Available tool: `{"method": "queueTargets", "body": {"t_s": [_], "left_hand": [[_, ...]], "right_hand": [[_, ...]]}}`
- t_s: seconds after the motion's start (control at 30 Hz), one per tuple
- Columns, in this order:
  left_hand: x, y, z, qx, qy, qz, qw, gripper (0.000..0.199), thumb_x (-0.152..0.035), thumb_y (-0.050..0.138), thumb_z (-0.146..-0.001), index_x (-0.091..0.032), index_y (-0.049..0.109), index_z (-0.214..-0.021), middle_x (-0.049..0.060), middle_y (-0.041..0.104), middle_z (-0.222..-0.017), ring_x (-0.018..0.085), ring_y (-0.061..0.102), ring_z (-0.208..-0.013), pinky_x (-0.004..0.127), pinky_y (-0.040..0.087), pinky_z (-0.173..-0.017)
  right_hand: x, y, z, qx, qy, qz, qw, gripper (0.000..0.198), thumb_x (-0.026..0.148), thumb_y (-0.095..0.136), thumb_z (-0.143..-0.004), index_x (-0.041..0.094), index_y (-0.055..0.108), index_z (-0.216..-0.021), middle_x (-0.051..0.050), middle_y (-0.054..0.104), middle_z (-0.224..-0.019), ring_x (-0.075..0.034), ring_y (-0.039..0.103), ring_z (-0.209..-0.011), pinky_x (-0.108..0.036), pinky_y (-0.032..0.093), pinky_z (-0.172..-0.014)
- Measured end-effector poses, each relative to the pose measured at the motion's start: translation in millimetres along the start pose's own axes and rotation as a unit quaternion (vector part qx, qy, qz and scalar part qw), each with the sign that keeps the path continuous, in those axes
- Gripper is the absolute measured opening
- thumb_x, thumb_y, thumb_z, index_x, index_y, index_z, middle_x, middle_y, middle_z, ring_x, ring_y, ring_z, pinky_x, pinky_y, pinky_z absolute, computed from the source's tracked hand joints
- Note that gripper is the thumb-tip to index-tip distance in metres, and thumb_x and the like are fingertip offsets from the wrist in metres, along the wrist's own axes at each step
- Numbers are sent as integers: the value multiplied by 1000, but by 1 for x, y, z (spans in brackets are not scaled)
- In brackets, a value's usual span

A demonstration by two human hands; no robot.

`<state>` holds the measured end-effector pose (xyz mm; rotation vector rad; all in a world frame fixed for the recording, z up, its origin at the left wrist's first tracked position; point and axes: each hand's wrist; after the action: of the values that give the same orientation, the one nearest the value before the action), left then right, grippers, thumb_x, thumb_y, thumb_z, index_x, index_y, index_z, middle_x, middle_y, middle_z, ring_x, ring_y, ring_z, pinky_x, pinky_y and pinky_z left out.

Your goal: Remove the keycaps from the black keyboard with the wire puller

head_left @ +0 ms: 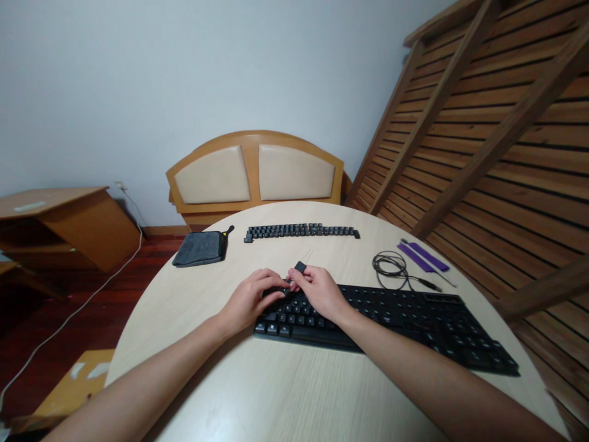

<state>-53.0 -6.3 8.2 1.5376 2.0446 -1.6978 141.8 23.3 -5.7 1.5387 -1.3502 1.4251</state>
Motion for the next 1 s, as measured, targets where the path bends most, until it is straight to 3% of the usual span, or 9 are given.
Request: {"method": "queueTargets", "body": {"t_s": [0.17,0.53,0.77,0.87,1.0], "left_hand": [[-2,1,1,7,16,-18,1000,18,-24,57,-95,-24,67,-110,6,63,-105,20,59,-102,34,48,-91],[4,7,1,-10,95,-75,993,17,-21,57,-95,-23,66,-109,6,67,-104,19,62,-96,33,51,-84],[5,1,-6,-69,105,-92,988,16,-21,57,-95,-21,63,-109,7,68,-104,19,63,-98,33,51,-85],[21,-12,-24,-111,94,-149,978,14,-22,58,-94,-20,63,-107,7,68,-101,20,62,-96,34,50,-85],[61,-30,-58,-143,52,-261,953,17,-26,59,-93,-22,66,-109,6,70,-106,21,62,-98,34,50,-88]], "right_hand": [[0,0,1,-2,14,36,999,41,51,55,-90,13,72,-85,-8,74,-78,-20,71,-75,-29,54,-73],[-4,1,-1,19,21,-3,1000,45,55,59,-85,13,71,-78,-8,73,-69,-20,69,-67,-29,54,-67],[3,1,-3,-11,45,12,999,42,51,59,-87,12,71,-79,-9,73,-70,-18,68,-63,-28,53,-64],[4,2,-3,-13,50,24,998,38,46,57,-90,11,70,-81,-9,74,-71,-17,68,-62,-28,53,-65],[2,3,-3,-13,51,20,998,35,42,56,-91,12,69,-80,-8,74,-72,-15,67,-61,-27,52,-65]]}}
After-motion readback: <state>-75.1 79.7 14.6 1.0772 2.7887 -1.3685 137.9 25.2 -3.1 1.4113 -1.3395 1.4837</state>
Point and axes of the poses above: each hand's wrist, its own z-axis away from the middle knuckle, its own y-axis out of the palm, x = y × z
